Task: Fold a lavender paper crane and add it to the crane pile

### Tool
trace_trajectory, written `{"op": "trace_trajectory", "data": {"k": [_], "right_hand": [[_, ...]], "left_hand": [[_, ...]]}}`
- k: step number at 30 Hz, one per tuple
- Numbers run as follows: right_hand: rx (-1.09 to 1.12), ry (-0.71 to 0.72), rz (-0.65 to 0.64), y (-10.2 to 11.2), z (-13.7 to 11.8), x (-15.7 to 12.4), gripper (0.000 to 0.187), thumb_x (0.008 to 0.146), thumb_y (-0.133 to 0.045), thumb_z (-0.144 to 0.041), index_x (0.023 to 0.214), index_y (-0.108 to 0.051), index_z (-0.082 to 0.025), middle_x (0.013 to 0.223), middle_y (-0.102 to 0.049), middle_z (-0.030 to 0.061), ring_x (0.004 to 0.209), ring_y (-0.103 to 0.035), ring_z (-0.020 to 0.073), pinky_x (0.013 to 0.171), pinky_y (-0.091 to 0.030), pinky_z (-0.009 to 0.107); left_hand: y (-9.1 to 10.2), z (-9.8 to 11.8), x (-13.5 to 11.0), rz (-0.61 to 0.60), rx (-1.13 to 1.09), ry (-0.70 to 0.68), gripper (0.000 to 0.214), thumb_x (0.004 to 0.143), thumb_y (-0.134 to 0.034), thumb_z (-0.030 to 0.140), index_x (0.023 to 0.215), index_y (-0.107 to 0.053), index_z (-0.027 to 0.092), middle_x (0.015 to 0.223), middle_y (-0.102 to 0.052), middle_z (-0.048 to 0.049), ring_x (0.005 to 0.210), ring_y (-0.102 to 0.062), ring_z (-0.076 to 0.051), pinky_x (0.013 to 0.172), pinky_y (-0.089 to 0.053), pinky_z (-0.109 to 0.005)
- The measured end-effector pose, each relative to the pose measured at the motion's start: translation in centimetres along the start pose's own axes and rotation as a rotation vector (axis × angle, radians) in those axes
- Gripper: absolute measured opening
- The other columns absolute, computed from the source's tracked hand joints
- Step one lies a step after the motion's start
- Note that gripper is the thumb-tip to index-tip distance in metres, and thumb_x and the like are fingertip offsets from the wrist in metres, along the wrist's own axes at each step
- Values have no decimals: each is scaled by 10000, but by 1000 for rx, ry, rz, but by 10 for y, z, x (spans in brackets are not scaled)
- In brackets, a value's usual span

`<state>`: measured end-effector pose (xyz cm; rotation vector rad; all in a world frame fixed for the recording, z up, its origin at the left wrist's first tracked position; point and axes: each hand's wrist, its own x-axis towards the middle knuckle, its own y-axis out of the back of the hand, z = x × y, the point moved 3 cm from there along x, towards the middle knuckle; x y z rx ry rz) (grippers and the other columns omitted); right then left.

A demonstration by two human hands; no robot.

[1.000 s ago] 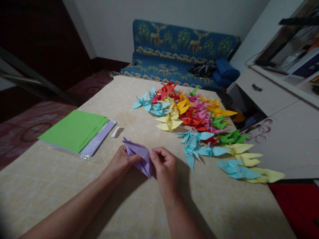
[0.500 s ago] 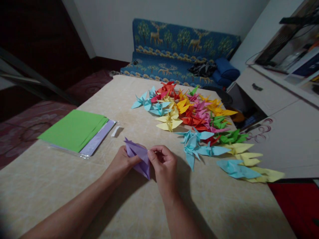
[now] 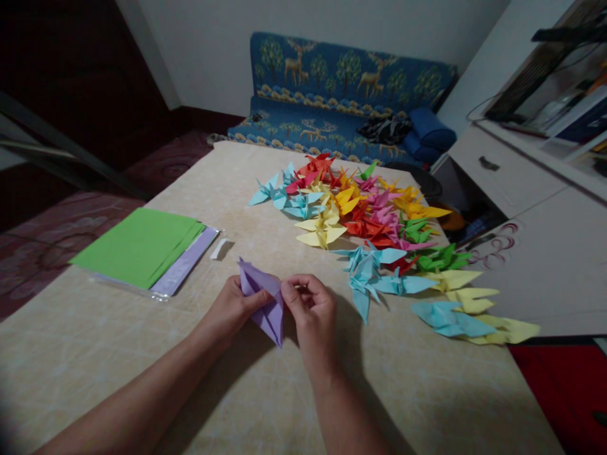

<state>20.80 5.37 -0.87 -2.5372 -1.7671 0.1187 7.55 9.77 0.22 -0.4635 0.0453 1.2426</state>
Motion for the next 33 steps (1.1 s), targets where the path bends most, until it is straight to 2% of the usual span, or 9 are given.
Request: {"op": "trace_trajectory", "data": {"k": [4,6,8,12,17,21,25,30,33], "right_hand": [[-42,78,-41,-6,-11,-4,164,813,-686,-386,896,-700,-245,913,-656,19,761,-602,166,637,-474,250],[-88,168,-61,-9,-17,-7,228,788,-707,-362,971,-686,-228,1047,-622,52,838,-607,184,669,-499,267],[-189,268,-46,-11,-20,-10,272,767,-723,-308,1014,-659,-216,1082,-592,64,862,-600,185,681,-507,272],[-394,442,37,-11,-20,-12,98,814,-626,-157,900,-629,-205,907,-596,27,778,-592,154,648,-495,251],[-528,582,79,-9,-18,-8,113,839,-584,-86,849,-625,-191,806,-611,14,740,-594,142,658,-484,246],[-554,616,98,-8,-20,-8,107,846,-591,-84,845,-624,-186,781,-626,12,715,-594,137,651,-478,243],[-581,636,125,-7,-20,-8,128,831,-588,-61,822,-622,-183,749,-620,9,691,-591,135,638,-474,242],[-664,692,125,-8,-20,-6,156,830,-592,-58,734,-589,-181,698,-577,9,653,-563,137,604,-459,250],[-707,731,111,-10,-22,-8,154,839,-588,-56,749,-599,-180,721,-586,20,679,-575,143,615,-467,253]], "left_hand": [[2,2,0,84,20,-22,155,619,-760,237,692,-731,103,623,-688,-40,538,-589,-135,535,-460,-223],[2,2,0,125,68,-32,86,629,-706,190,652,-706,107,599,-666,-24,519,-566,-122,507,-437,-210],[4,1,1,155,115,-48,54,638,-661,161,626,-682,113,575,-640,-7,503,-539,-109,486,-412,-199],[4,-1,3,138,160,-87,58,665,-659,163,664,-683,111,585,-640,-4,520,-537,-111,497,-416,-201],[3,-3,3,123,109,-78,120,669,-735,210,710,-714,100,629,-685,-32,550,-578,-129,533,-458,-219],[1,-5,3,99,51,-94,201,677,-775,250,814,-756,104,729,-739,-65,622,-634,-154,607,-500,-241],[1,-7,2,105,66,-86,159,684,-768,234,767,-760,99,693,-733,-68,600,-624,-146,583,-483,-225],[0,-9,1,101,65,-70,200,708,-764,294,741,-746,97,671,-714,-68,599,-619,-147,568,-479,-224],[0,-9,0,141,65,-87,208,690,-776,293,665,-716,96,609,-673,-47,535,-571,-117,511,-441,-202]]}}
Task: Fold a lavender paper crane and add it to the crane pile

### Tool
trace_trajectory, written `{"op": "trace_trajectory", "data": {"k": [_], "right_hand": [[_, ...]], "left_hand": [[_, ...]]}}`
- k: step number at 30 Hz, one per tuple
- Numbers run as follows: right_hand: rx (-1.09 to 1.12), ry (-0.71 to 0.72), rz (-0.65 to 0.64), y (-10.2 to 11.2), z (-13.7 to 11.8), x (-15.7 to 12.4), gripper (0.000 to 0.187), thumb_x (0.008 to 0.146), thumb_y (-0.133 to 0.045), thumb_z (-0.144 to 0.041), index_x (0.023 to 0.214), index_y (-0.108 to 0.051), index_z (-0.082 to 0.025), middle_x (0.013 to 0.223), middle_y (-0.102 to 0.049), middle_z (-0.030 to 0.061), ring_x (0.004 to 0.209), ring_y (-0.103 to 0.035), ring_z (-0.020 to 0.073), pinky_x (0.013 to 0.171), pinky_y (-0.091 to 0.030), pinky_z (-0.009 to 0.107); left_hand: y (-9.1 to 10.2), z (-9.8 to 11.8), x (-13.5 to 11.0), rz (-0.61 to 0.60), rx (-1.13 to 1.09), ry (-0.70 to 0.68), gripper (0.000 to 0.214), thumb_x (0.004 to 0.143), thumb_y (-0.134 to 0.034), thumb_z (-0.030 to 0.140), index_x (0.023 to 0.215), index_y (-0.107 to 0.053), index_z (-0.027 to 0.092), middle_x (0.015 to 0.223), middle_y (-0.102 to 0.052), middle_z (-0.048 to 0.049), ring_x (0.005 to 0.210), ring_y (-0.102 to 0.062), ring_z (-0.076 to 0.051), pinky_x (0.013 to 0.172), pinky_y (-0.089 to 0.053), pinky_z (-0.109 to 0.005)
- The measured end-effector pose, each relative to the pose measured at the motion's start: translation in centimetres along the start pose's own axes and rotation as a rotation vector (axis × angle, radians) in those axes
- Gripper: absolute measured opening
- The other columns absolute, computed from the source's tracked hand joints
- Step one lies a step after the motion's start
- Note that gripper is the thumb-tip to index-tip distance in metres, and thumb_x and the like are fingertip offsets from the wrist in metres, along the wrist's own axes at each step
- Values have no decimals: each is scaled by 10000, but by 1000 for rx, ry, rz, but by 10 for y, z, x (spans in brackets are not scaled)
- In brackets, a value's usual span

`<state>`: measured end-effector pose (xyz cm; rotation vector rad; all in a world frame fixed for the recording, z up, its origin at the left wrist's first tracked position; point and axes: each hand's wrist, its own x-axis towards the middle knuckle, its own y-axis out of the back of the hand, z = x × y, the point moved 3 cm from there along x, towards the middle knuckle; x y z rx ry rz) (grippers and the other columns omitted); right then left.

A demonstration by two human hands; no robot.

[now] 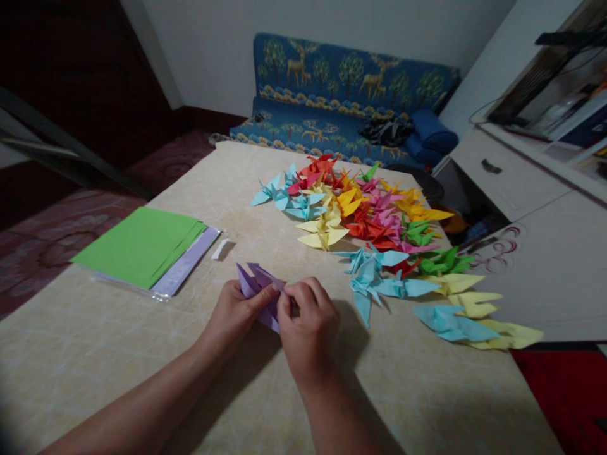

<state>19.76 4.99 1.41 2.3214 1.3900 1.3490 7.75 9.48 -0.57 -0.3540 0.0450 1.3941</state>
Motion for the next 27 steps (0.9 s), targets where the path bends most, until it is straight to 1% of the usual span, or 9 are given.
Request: {"op": "trace_trajectory", "data": {"k": [4,6,8,11,13,20,24,27], "right_hand": [[-12,39,-3,1,-5,0,121,852,-588,-61,844,-640,-170,784,-624,48,724,-602,150,646,-489,256],[-18,52,13,2,-7,0,115,849,-594,-59,829,-638,-164,768,-622,49,711,-601,146,640,-487,251],[-38,65,25,2,-7,1,134,840,-599,-53,770,-620,-165,726,-601,36,674,-585,137,611,-470,241],[-71,72,31,1,-6,1,192,834,-597,-50,688,-581,-174,684,-564,16,626,-549,123,569,-434,229],[-97,71,22,-1,-6,1,210,839,-588,-52,670,-572,-176,680,-556,12,619,-540,119,565,-422,227],[-179,51,-65,-4,-5,0,226,851,-565,-49,664,-575,-177,698,-572,21,643,-569,131,603,-437,231],[-201,58,-93,-3,-5,1,213,846,-547,-36,695,-590,-180,735,-593,35,696,-597,152,629,-453,241],[-210,61,-107,-3,-6,1,211,844,-538,-36,708,-600,-185,739,-593,40,707,-598,162,646,-465,256]], "left_hand": [[1,1,-1,79,7,-12,219,676,-780,293,639,-692,97,571,-630,-24,487,-516,-89,464,-394,-184],[0,1,-2,99,11,-5,219,676,-775,293,636,-683,99,561,-619,-18,478,-508,-86,457,-384,-183],[0,2,-3,110,15,-3,215,676,-771,285,624,-671,102,545,-603,-10,468,-495,-81,450,-368,-180],[-1,3,-4,98,28,-21,204,682,-762,276,625,-666,105,543,-594,-2,468,-482,-75,449,-351,-177],[-1,3,-5,89,52,-23,207,696,-749,282,628,-664,106,544,-590,-3,473,-478,-77,454,-347,-182],[0,0,-3,72,196,-37,239,744,-694,324,724,-706,87,616,-638,-45,527,-510,-116,506,-376,-224],[0,2,-4,60,251,-46,216,744,-663,299,697,-695,92,601,-637,-47,527,-509,-125,512,-372,-232],[0,3,-4,60,244,-30,216,742,-662,305,678,-692,101,585,-632,-39,514,-507,-123,507,-366,-232]]}}
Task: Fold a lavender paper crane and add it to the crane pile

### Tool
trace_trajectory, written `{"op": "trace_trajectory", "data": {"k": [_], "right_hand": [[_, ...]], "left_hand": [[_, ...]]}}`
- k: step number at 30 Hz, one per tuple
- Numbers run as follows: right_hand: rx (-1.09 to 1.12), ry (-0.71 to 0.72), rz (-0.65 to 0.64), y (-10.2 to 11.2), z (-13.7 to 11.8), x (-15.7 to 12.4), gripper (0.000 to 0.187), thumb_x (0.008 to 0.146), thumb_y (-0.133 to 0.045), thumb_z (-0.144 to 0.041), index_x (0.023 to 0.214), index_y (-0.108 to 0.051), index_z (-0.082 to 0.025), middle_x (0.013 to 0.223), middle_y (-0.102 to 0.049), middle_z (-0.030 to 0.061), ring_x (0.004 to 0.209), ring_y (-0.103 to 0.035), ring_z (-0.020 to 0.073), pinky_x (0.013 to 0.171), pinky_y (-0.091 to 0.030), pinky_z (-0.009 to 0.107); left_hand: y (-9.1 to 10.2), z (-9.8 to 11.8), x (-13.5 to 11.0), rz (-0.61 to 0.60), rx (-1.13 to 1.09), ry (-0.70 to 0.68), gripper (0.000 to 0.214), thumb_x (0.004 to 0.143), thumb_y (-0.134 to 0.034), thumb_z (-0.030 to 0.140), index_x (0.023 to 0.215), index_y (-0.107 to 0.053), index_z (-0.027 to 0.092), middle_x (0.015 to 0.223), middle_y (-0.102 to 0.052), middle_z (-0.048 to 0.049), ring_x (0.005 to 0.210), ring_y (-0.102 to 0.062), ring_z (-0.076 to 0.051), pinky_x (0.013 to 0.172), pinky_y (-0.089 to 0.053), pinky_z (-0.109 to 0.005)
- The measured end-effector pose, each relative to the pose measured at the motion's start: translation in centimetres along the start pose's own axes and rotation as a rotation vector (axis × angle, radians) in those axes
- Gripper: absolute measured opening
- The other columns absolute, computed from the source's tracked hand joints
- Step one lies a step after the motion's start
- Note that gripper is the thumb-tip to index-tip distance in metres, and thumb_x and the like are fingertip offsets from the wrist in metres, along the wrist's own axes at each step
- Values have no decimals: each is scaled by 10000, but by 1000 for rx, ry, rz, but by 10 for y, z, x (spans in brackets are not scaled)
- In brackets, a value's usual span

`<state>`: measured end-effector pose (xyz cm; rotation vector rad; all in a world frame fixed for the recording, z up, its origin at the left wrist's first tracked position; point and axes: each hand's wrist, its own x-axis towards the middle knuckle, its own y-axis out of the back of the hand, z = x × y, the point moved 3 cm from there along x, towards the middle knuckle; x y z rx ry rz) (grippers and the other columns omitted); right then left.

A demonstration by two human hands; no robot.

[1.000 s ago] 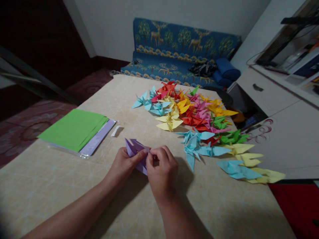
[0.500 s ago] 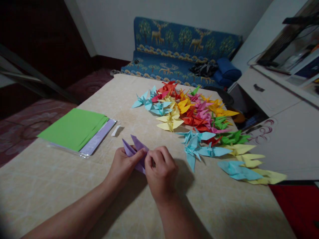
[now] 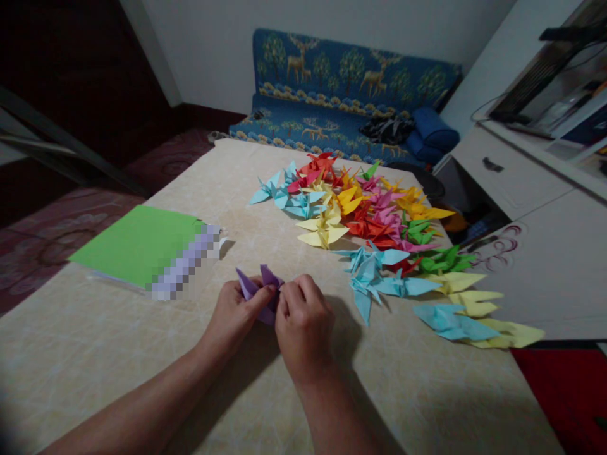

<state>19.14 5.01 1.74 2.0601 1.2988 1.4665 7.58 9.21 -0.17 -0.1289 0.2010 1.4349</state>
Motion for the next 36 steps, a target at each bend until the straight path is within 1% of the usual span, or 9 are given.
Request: {"op": "trace_trajectory", "data": {"k": [3,6,12,19,24,27,31,34,36], "right_hand": [[6,16,-6,0,-3,0,201,850,-527,-44,758,-631,-189,745,-595,41,714,-597,162,659,-479,262],[22,20,3,0,-5,-1,206,857,-519,-43,815,-656,-191,753,-598,42,728,-602,161,674,-491,262],[65,21,-2,-2,-4,-4,192,876,-531,-51,871,-677,-176,782,-607,51,747,-609,166,685,-493,267],[73,56,2,-2,-5,-5,182,903,-534,-84,925,-694,-168,787,-616,55,749,-610,165,679,-497,271],[101,18,-1,-2,-5,-5,193,903,-526,-86,905,-700,-170,772,-612,52,733,-606,161,678,-503,273],[99,2,1,-2,-5,-4,199,901,-523,-83,878,-700,-171,757,-609,48,709,-599,156,656,-497,268],[96,1,19,-2,-5,-4,200,895,-521,-76,863,-695,-170,749,-608,47,693,-592,150,639,-491,262],[98,-1,22,-2,-4,-5,215,881,-511,-51,865,-687,-174,753,-602,44,695,-587,151,640,-488,262],[94,-8,19,-3,-3,-6,230,872,-500,-35,816,-671,-179,745,-591,42,693,-580,154,641,-483,267]], "left_hand": [[2,-2,2,31,-54,41,251,735,-675,343,634,-684,113,534,-604,-20,476,-490,-115,482,-346,-229],[3,-2,3,53,-97,48,267,727,-683,347,586,-660,121,493,-569,-1,448,-463,-101,461,-315,-221],[2,-4,4,40,-132,47,286,736,-677,351,575,-647,117,500,-550,7,450,-439,-87,458,-307,-210],[3,-1,3,59,-182,50,330,723,-694,362,511,-595,130,461,-492,23,425,-377,-72,431,-252,-210],[3,2,0,66,-149,43,367,759,-650,367,484,-552,145,447,-460,28,421,-359,-74,430,-233,-214],[4,1,1,58,-115,30,356,764,-643,369,499,-574,142,447,-464,25,425,-366,-80,435,-238,-216],[4,0,1,38,-93,19,300,746,-653,354,550,-640,126,483,-516,5,456,-413,-99,459,-280,-222],[4,3,0,27,-93,8,272,719,-678,326,541,-639,123,486,-524,3,462,-426,-98,465,-296,-220],[3,3,0,19,-90,24,274,692,-723,330,540,-631,121,482,-526,8,457,-429,-92,458,-299,-212]]}}
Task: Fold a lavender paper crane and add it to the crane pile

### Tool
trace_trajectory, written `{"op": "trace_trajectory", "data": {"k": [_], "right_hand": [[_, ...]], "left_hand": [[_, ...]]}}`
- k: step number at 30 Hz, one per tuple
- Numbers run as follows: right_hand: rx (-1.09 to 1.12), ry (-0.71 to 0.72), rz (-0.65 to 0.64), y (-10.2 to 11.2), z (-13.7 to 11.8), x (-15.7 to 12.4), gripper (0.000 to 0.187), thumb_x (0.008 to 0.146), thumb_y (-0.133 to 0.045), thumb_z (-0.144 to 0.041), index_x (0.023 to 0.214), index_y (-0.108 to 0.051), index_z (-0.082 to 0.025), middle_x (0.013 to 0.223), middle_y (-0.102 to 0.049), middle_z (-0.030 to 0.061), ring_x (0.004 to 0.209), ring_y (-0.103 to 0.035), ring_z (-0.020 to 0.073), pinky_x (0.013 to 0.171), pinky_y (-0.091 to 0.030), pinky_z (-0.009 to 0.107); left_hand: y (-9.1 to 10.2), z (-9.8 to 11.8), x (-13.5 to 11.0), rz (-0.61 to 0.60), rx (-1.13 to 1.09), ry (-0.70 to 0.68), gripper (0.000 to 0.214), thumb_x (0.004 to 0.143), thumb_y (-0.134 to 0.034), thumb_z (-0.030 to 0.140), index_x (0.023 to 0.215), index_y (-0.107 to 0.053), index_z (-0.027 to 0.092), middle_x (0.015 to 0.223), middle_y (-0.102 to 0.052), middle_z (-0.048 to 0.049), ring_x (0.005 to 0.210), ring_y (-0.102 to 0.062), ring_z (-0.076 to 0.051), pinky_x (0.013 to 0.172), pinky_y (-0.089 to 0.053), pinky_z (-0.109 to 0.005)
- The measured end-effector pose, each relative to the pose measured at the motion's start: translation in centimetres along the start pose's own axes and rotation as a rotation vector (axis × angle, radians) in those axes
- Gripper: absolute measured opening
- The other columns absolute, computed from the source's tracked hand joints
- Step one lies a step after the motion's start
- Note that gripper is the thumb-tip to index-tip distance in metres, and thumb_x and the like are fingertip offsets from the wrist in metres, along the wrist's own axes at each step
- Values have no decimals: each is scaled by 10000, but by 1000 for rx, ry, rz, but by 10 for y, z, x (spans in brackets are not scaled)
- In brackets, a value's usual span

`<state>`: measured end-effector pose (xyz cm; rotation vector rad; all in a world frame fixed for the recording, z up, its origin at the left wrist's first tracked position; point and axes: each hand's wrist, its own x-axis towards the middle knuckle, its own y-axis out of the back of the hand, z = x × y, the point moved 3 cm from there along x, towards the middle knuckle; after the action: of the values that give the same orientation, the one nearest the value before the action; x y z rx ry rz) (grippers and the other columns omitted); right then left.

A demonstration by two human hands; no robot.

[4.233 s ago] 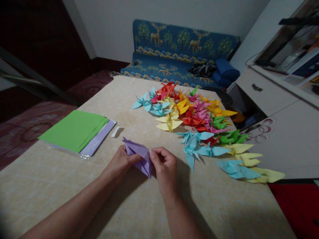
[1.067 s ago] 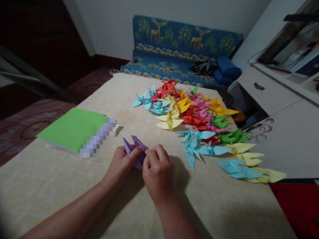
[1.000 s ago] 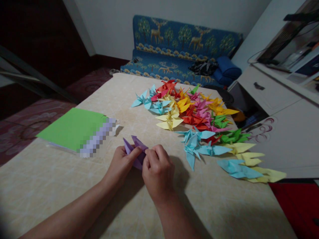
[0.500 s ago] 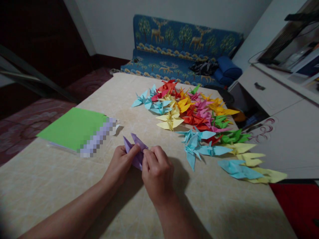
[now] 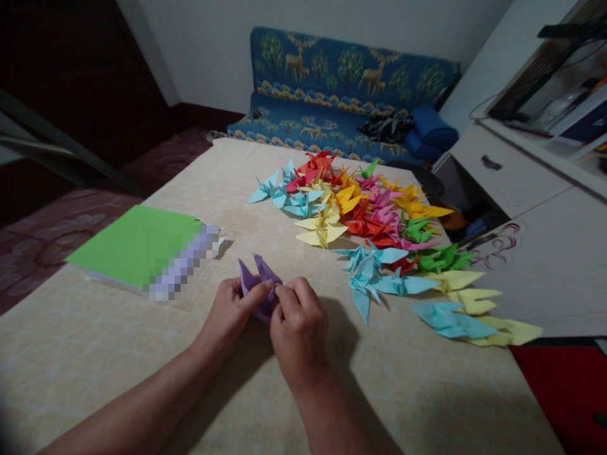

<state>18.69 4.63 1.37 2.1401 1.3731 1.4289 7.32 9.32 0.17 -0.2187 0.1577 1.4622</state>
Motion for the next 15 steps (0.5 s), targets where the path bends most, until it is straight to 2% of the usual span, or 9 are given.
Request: {"op": "trace_trajectory", "data": {"k": [3,7,15], "right_hand": [[7,-15,-7,0,0,0,226,878,-500,-41,804,-660,-183,753,-590,44,703,-582,157,655,-486,271],[5,-31,-11,1,0,1,190,880,-523,-70,930,-661,-190,834,-634,58,751,-614,164,667,-506,265],[-106,20,-49,5,-3,3,163,865,-573,-102,841,-693,-210,787,-640,47,767,-612,182,688,-477,293]], "left_hand": [[-1,-2,1,9,-25,40,281,662,-777,357,597,-672,105,515,-585,-10,461,-472,-98,460,-332,-208],[0,-3,3,39,-103,45,271,662,-789,359,644,-722,97,578,-667,-48,483,-537,-117,486,-390,-218],[8,-2,7,118,-63,-19,249,688,-767,331,616,-715,99,544,-656,-38,465,-535,-110,468,-380,-209]]}}
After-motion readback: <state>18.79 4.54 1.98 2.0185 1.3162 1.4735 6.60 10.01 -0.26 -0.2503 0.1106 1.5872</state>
